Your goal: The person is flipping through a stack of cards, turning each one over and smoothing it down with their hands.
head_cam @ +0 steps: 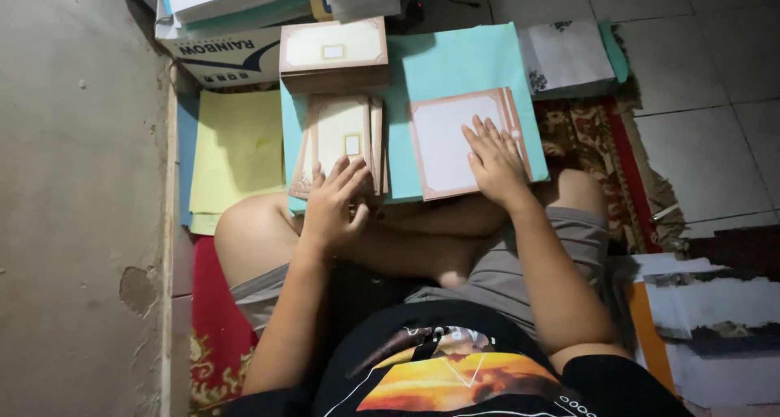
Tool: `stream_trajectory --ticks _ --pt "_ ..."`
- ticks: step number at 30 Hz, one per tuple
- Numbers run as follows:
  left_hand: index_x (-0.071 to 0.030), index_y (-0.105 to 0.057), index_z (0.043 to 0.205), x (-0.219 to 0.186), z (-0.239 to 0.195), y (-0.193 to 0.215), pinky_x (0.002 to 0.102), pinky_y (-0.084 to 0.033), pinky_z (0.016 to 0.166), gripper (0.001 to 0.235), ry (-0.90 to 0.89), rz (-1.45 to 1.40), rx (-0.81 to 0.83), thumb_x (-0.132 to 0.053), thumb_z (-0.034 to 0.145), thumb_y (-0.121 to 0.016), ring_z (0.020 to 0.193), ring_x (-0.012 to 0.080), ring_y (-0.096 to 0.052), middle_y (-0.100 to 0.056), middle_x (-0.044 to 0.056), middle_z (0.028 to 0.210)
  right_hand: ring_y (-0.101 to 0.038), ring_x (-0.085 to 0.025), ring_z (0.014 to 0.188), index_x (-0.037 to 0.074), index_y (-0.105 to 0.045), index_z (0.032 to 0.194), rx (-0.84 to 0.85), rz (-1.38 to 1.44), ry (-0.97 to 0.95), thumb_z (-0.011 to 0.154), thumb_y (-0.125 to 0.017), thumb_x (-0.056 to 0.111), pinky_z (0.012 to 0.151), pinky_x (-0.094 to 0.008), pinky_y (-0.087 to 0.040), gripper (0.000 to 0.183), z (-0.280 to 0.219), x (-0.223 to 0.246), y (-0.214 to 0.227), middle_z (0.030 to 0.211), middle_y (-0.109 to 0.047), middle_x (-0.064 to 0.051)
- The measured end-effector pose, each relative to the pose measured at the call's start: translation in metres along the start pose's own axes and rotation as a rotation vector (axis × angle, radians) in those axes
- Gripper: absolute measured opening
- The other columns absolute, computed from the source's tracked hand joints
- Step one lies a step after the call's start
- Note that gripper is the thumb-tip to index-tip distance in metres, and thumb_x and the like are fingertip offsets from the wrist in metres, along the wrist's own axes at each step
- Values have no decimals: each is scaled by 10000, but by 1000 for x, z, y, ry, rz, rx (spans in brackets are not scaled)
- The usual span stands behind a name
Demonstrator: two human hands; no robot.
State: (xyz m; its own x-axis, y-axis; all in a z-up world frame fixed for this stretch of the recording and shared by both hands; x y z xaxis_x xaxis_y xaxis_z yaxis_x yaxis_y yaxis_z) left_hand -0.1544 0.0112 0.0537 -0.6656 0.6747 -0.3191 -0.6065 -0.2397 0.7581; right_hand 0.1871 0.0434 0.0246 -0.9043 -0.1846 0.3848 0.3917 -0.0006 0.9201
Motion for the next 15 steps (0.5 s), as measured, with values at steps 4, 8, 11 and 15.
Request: stream_trajectory --ticks 4,8,11,15 --pt "-133 -640 1391 -36 36 -8 578 -142 1215 621 -40 -73 -44 -304 795 -673 1406 377 -501 -598 121 1471 -279 -334 1546 208 -446 1573 -33 -19 -3 1037 -474 195 1226 -549 -176 537 -2 4 1 1689 -312 -81" --pt "-82 -655 1336 -73 74 -66 580 -295 1175 537 -140 -127 -47 -131 804 -707 1379 411 -521 -582 162 1467 -394 -294 1481 186 -544 1491 -195 -54 31 1039 -435 146 1194 -494 -284 467 -2 8 -4 1587 -455 -76" --pt "-88 -564 1417 -83 91 -122 620 -335 1160 649 -124 -5 104 -271 816 -726 1429 438 -441 -487 189 1534 -521 -284 1327 165 -638 1358 -339 -96 23 959 -516 120 1120 -454 -398 420 -3 -3 -6 1377 -565 -63" --pt "-100 -393 1565 -88 93 -128 631 -239 1207 862 -31 112 430 -646 914 -538 1516 390 -326 -362 199 1623 -579 -322 1180 119 -681 1253 -450 -87 10 885 -573 72 1019 -441 -484 386 -13 -5 0 1179 -584 -84"
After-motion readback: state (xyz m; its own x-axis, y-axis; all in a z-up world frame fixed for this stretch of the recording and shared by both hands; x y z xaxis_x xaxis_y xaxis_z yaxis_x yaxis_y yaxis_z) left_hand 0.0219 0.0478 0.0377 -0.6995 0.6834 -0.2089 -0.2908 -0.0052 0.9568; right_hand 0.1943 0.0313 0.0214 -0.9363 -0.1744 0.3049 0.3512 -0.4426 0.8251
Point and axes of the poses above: each hand's wrist, its own z-axis towards the middle knuckle, its own y-axis out of the back of the hand, x = y × z, the point moved 2 cm from there along z, towards the middle knuckle
